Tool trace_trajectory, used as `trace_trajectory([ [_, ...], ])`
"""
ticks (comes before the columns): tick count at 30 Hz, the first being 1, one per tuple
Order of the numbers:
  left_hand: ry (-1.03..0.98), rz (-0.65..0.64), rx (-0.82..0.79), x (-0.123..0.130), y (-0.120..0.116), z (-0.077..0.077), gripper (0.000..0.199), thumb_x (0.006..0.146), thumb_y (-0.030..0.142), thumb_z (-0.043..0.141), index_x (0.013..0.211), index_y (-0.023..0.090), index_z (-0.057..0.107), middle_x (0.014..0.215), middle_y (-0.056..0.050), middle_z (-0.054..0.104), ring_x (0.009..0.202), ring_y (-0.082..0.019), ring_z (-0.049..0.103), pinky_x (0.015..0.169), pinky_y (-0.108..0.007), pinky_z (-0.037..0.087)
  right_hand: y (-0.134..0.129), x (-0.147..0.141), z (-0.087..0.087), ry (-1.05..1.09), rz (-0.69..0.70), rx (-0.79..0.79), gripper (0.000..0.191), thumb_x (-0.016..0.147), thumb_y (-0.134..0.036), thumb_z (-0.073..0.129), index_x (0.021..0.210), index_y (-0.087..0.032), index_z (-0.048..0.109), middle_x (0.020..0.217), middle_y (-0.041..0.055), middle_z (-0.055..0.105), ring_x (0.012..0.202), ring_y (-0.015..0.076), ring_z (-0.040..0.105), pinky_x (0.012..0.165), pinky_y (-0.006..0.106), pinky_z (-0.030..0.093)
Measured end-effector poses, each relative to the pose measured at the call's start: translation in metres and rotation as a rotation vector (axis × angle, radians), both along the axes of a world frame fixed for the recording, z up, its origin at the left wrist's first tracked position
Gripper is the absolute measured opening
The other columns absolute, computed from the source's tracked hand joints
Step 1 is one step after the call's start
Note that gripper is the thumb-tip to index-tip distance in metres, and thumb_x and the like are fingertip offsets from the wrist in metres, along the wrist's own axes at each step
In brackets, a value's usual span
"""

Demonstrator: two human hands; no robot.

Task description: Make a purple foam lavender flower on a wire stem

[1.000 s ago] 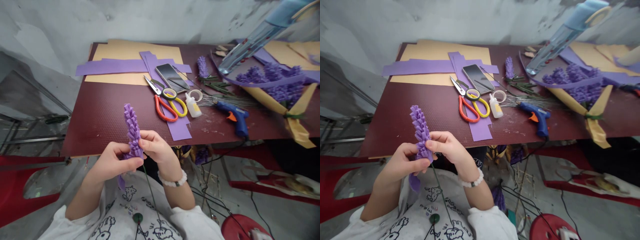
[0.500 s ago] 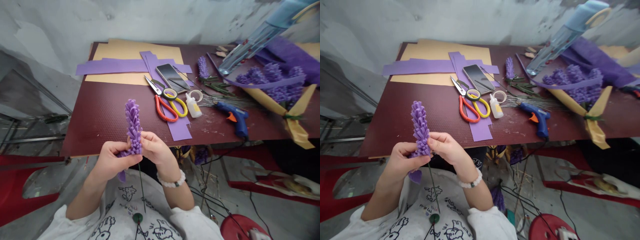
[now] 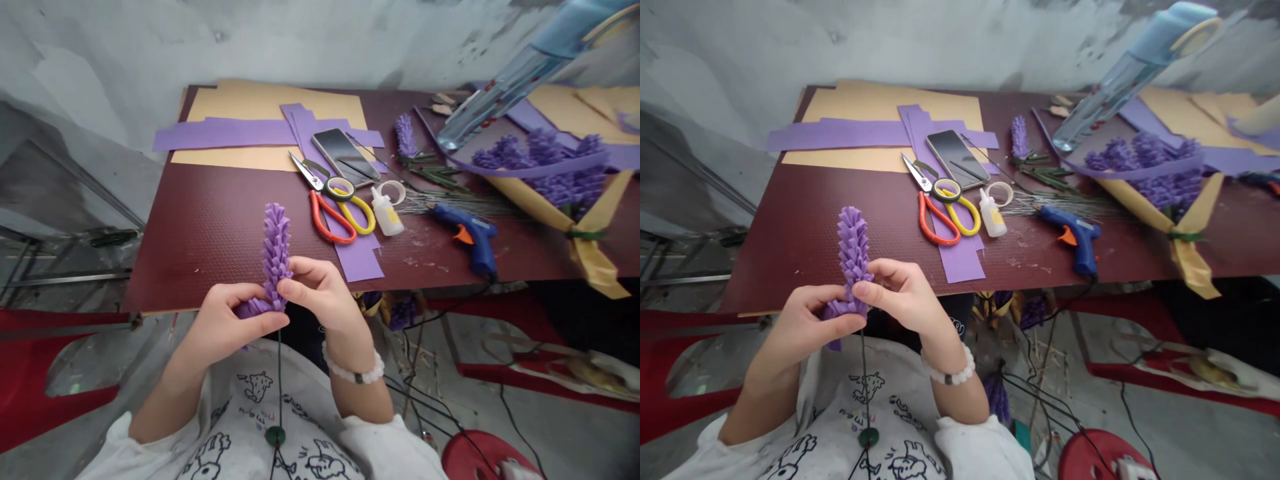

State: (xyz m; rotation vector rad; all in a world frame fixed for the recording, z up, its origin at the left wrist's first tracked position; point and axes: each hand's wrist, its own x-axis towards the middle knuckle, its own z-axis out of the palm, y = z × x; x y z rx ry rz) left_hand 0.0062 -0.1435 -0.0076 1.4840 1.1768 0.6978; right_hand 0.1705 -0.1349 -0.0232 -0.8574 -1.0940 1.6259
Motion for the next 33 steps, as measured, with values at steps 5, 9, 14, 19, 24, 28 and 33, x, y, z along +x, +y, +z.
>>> trace_trajectory([
  [5,-0.045,-0.027,-0.114,-0.003,0.003,-0.003,0.028,0.061,0.037,0.079,0.069,0.012,0.069,0.057,0.002,0.053,0.052,-0.007,0.040,0.045,-0.018,0.032,0.003,0.000,-0.010,0.096,0.058,-0.006,0.029,0.070,-0.044,0.076,0.081,-0.018,0.069,0.072,0.0005,0.065,0.063,0.0104,0.056,0.061,0.024,0.049],
  [9,-0.120,0.025,-0.142,0.001,0.004,-0.005,0.035,0.056,0.037,0.082,0.079,0.013,0.071,0.066,0.000,0.060,0.057,-0.009,0.046,0.049,-0.019,0.037,0.003,0.000,-0.013,0.128,0.078,-0.021,0.031,0.072,-0.048,0.074,0.081,-0.018,0.069,0.070,0.0006,0.063,0.062,0.0111,0.055,0.061,0.025,0.048],
  [14,-0.175,0.021,-0.176,0.005,0.001,-0.007,0.027,0.058,0.035,0.081,0.069,0.013,0.069,0.056,0.002,0.055,0.051,-0.007,0.043,0.048,-0.020,0.035,0.001,-0.003,-0.013,0.157,0.078,-0.028,0.034,0.071,-0.050,0.074,0.080,-0.018,0.068,0.071,0.0010,0.062,0.062,0.0107,0.053,0.059,0.024,0.047],
  [19,-0.363,0.042,-0.188,0.007,-0.006,-0.011,0.027,0.061,0.038,0.079,0.059,0.013,0.067,0.046,0.002,0.049,0.043,-0.006,0.038,0.041,-0.020,0.028,-0.001,-0.007,-0.013,0.203,0.135,0.027,0.036,0.074,-0.052,0.070,0.083,-0.017,0.068,0.072,0.0018,0.061,0.056,0.0097,0.049,0.052,0.024,0.043],
  [24,-0.356,0.140,-0.218,0.007,-0.012,-0.011,0.036,0.061,0.046,0.077,0.056,0.013,0.063,0.039,0.005,0.041,0.035,-0.004,0.029,0.035,-0.020,0.019,-0.004,-0.007,-0.004,-0.087,-0.138,0.249,0.032,0.081,-0.045,0.065,0.104,-0.023,0.065,0.093,0.0038,0.066,0.081,0.0155,0.059,0.074,0.031,0.051],
  [28,-0.327,0.143,-0.201,0.006,-0.014,-0.007,0.030,0.062,0.040,0.077,0.057,0.014,0.063,0.040,0.005,0.041,0.036,-0.004,0.030,0.034,-0.020,0.020,-0.005,-0.003,0.006,-0.360,-0.504,0.666,0.027,0.082,-0.030,0.067,0.109,-0.029,0.063,0.101,0.0027,0.062,0.097,0.0180,0.057,0.088,0.036,0.047],
  [33,-0.316,0.154,-0.194,0.007,-0.013,-0.007,0.023,0.063,0.034,0.076,0.059,0.014,0.065,0.040,0.006,0.041,0.036,-0.004,0.030,0.034,-0.019,0.021,0.000,0.003,0.017,-0.633,-0.629,0.981,0.013,0.084,-0.017,0.063,0.091,-0.028,0.065,0.087,0.0001,0.060,0.085,0.0164,0.056,0.080,0.036,0.047],
])
